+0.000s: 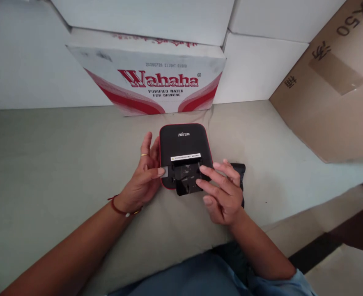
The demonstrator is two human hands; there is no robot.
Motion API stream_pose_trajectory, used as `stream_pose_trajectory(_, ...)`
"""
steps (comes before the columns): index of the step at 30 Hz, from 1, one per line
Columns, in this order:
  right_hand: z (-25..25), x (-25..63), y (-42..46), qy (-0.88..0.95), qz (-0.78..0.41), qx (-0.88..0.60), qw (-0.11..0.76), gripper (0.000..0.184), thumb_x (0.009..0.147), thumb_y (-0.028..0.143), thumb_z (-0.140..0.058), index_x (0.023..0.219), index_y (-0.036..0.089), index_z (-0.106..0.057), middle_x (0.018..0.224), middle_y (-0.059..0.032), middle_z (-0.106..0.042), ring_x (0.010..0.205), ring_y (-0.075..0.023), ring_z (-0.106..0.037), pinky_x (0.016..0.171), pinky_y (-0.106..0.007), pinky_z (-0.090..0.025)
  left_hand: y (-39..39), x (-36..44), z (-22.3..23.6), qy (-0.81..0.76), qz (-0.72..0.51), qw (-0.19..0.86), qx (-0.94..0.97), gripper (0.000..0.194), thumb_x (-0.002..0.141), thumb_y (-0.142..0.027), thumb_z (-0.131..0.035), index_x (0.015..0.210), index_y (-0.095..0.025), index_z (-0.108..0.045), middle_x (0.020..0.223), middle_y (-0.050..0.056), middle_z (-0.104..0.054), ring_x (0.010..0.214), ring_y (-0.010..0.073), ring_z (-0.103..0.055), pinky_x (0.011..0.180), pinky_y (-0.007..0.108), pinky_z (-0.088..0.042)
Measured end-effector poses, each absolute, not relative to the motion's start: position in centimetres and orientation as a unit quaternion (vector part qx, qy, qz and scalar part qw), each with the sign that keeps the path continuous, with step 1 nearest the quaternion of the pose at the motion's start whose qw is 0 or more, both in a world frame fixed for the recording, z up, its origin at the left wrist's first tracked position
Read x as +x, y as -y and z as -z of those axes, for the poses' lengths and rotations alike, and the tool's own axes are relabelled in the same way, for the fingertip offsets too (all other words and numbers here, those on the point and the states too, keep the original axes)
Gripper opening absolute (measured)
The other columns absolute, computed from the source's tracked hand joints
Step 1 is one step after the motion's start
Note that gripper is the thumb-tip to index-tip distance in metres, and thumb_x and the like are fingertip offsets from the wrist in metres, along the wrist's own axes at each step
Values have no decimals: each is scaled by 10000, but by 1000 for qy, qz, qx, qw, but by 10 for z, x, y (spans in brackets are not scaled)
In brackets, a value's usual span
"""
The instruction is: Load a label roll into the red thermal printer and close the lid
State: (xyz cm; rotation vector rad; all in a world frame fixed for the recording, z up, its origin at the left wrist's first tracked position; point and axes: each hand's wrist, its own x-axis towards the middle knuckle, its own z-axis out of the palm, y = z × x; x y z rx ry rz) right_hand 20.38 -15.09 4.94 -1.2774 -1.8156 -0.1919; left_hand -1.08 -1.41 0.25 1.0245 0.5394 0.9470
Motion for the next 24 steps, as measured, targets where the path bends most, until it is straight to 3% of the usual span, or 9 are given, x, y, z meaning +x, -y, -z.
stream_pose_trajectory(3,-52,201,156,734,110,-518,426,393,1099,310,-486,1350,284,-787,1215,-56,-855,1225,-305,-634,1138,-532,-523,16,-11,-3,-245,-427,740,459,1093,814,-385,-896,1713,-530,-292,1900,-70,-171,1782,314,-110,1449,558,-198)
stream_pose_trajectory(6,-58,201,156,748,119,-512,405,378,1084,286,-527,1364,251,-779,1175,-66,-869,1088,-280,-679,980,-479,-561,19,-8,-5,-236,-419,752,451,968,837,-408,-879,1685,-430,-412,1873,-7,-287,1748,321,-250,1427,528,-276)
stream_pose_trajectory(10,-81,208,147,751,20,-511,418,353,1114,306,-494,1208,263,-831,1153,-62,-872,990,-248,-744,910,-457,-572,20,-2,-3,-242,-465,726,445,798,829,-406,-878,1560,-340,-566,1748,62,-506,1630,294,-467,1332,466,-423)
stream_pose_trajectory(12,-101,215,136,717,-74,-546,427,360,1132,332,-492,1134,260,-844,1150,-56,-869,1021,-234,-771,944,-436,-583,18,1,-5,-278,-519,690,422,572,846,-382,-828,1390,-288,-676,1566,79,-666,1443,256,-632,1205,418,-525)
stream_pose_trajectory(14,-121,222,118,674,-160,-602,397,336,1127,391,-544,1122,253,-850,1126,-48,-870,1004,-215,-794,925,-388,-601,15,0,-11,-355,-562,629,404,250,858,-282,-735,1104,-238,-744,1191,52,-790,1073,186,-732,961,329,-589)
stream_pose_trajectory(15,-129,225,107,661,-187,-627,366,327,1114,426,-576,1131,251,-853,1103,-42,-872,973,-209,-801,895,-365,-608,15,-2,-17,-399,-576,587,406,107,851,-216,-679,945,-222,-730,969,21,-768,872,152,-693,824,285,-565)
stream_pose_trajectory(17,-142,227,83,675,-204,-654,274,326,1092,440,-603,1162,245,-854,1082,-37,-874,940,-210,-805,872,-349,-612,19,-9,-35,-436,-587,508,455,161,841,-125,-585,717,-214,-634,676,-22,-615,647,126,-542,643,254,-453)
stream_pose_trajectory(21,-149,209,38,756,-141,-638,28,383,1060,244,-549,1354,221,-794,1337,-88,-829,1201,-276,-781,1046,-403,-578,50,-17,-81,-272,-579,434,634,299,973,-71,-460,753,-216,-599,716,-10,-609,669,132,-556,645,291,-429)
stream_pose_trajectory(24,-149,189,20,755,-82,-639,-122,441,1033,213,-553,1431,251,-742,1419,-114,-791,1240,-335,-764,963,-425,-581,85,-10,-97,-57,-560,333,757,412,1099,-209,-366,715,-228,-514,674,2,-576,603,143,-490,579,340,-370)
